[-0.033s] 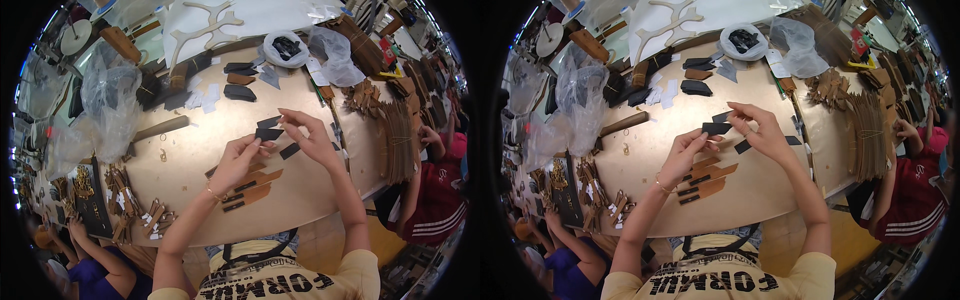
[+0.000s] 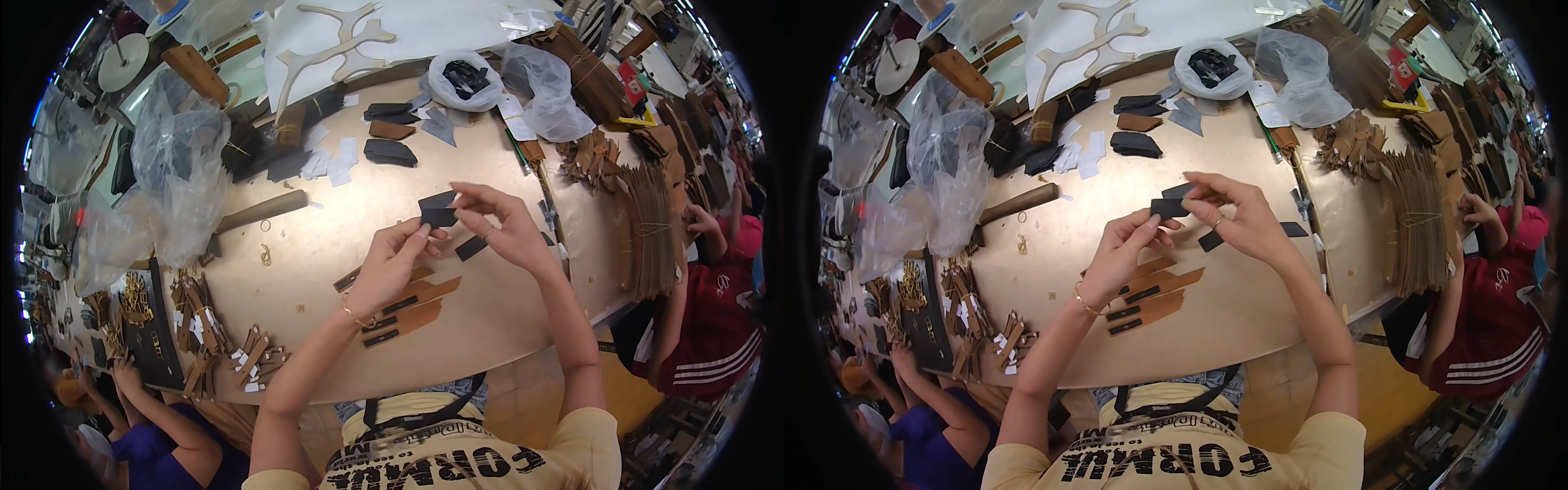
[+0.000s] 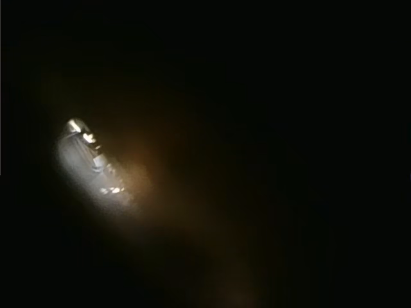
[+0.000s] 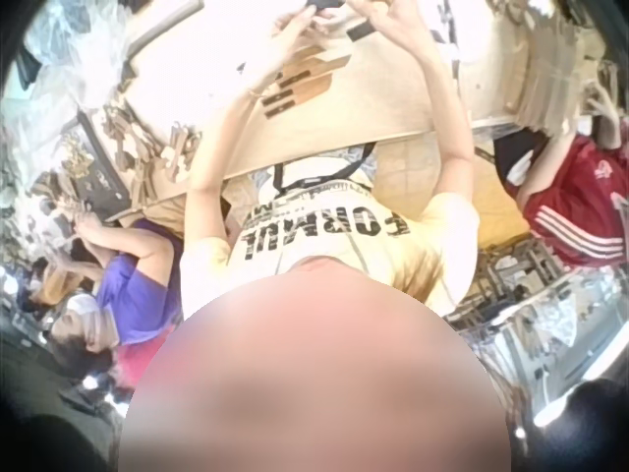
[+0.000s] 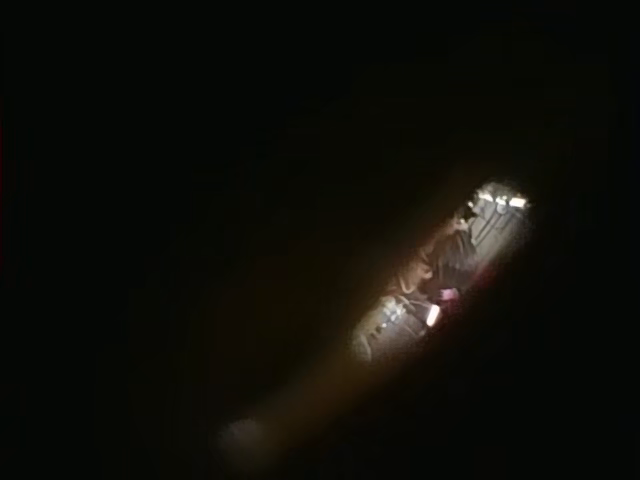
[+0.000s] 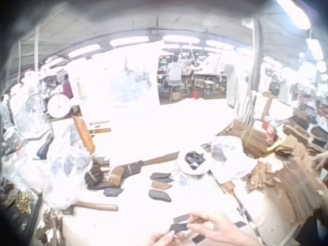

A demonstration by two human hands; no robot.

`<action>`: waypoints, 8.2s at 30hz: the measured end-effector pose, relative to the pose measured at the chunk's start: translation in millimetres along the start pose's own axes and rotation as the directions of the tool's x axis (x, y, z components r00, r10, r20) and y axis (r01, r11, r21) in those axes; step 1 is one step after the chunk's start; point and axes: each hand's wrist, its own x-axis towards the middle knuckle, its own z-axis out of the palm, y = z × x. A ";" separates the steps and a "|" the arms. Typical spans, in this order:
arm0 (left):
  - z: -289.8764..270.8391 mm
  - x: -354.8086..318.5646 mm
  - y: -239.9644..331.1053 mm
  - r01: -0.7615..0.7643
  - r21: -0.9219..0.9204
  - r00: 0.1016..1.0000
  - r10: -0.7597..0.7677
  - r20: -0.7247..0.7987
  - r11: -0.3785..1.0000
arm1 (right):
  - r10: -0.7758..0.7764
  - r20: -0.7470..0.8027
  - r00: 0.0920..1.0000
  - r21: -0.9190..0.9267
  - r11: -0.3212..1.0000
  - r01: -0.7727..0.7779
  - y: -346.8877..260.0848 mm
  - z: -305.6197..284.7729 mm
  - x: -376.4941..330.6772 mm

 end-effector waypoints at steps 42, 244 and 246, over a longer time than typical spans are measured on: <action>-66.9 61.9 0.7 -0.114 0.985 0.853 0.521 0.032 0.127 | -0.497 0.100 0.862 -0.734 0.548 0.401 28.4 44.5 112.5; 67.3 -13.4 -52.2 -0.286 0.920 0.822 0.563 0.091 0.269 | -0.100 -0.074 0.992 -0.744 0.668 0.012 28.6 -74.4 -57.9; 82.7 -17.3 -56.7 -0.363 0.913 0.822 0.525 0.219 0.187 | -0.094 -0.103 0.990 -0.794 0.607 -0.025 33.5 -73.2 -93.4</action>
